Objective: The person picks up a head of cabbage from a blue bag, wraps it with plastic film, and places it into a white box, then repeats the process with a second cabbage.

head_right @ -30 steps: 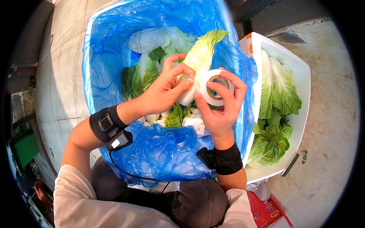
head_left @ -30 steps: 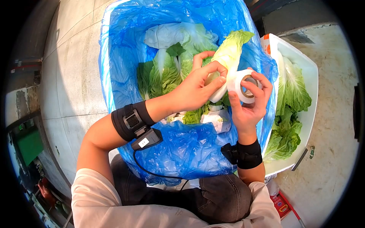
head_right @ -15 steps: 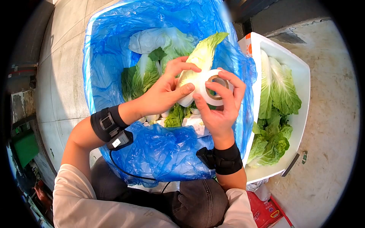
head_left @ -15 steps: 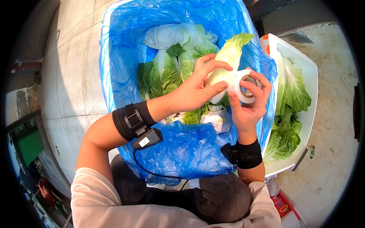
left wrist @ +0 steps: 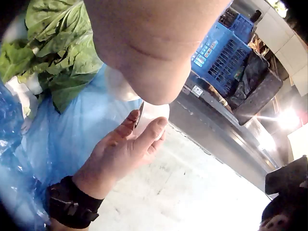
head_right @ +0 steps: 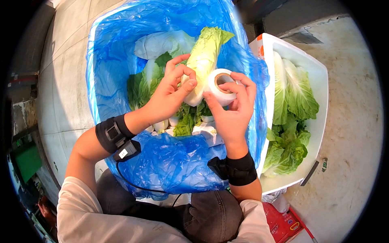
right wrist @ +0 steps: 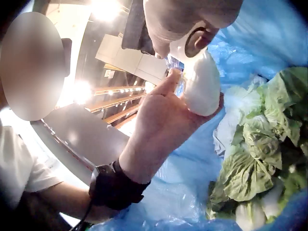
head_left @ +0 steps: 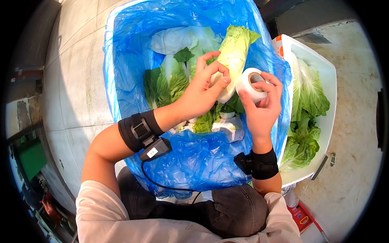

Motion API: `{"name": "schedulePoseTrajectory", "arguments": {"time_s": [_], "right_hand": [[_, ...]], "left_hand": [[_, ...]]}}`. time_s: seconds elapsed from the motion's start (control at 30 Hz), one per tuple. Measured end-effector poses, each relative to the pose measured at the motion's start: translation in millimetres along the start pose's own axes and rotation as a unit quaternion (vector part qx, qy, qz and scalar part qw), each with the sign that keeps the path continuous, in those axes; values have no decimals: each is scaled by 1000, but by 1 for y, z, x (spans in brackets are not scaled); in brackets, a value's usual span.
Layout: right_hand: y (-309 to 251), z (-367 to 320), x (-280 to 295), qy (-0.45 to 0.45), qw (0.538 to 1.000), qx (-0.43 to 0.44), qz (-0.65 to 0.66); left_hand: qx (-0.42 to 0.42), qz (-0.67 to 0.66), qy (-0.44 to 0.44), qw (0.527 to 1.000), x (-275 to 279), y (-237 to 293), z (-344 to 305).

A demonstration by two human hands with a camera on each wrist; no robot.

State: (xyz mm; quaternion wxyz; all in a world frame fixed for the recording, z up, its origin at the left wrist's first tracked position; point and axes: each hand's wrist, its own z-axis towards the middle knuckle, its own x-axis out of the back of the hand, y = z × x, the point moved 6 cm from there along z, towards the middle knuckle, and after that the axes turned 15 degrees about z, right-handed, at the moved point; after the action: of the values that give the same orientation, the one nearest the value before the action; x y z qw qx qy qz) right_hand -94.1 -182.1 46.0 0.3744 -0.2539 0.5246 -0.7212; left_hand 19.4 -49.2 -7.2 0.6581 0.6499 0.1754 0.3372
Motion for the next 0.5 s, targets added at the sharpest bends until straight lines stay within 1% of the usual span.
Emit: {"name": "schedulePoseTrajectory", "arguments": {"time_s": [0.03,0.07,0.13,0.17,0.2,0.23,0.3,0.33,0.37,0.4,0.43,0.5], "right_hand": [[5,0,2,18,999,-42,25],[4,0,3,18,999,-42,25],[7,0,6,26,997,-68,2],[7,1,7,28,997,-67,3],[6,2,7,14,998,-44,-41],[5,2,7,0,996,-21,-87],[8,2,10,-2,994,-19,-111],[9,3,10,-7,991,-17,-132],[12,2,10,-6,991,-18,-132],[24,-1,15,30,995,-92,-29],[35,-4,17,66,982,-164,73],[38,-5,16,68,978,-173,89]], "left_hand": [[0,0,0,1000,-1,-1,0],[8,-17,2,1000,-4,-3,0],[16,-33,4,999,-4,-1,-1],[34,-38,-1,999,-4,-1,-3],[53,-44,-6,998,-5,-1,-3],[52,-45,-9,998,-6,-3,-3],[24,23,28,999,-4,-6,-2],[24,23,27,999,-7,-8,-2],[46,-9,26,999,-9,-13,-2],[67,-40,26,997,-10,-17,-2],[67,-40,26,997,-11,-20,-2],[96,-84,7,992,-13,-26,-2]]}}
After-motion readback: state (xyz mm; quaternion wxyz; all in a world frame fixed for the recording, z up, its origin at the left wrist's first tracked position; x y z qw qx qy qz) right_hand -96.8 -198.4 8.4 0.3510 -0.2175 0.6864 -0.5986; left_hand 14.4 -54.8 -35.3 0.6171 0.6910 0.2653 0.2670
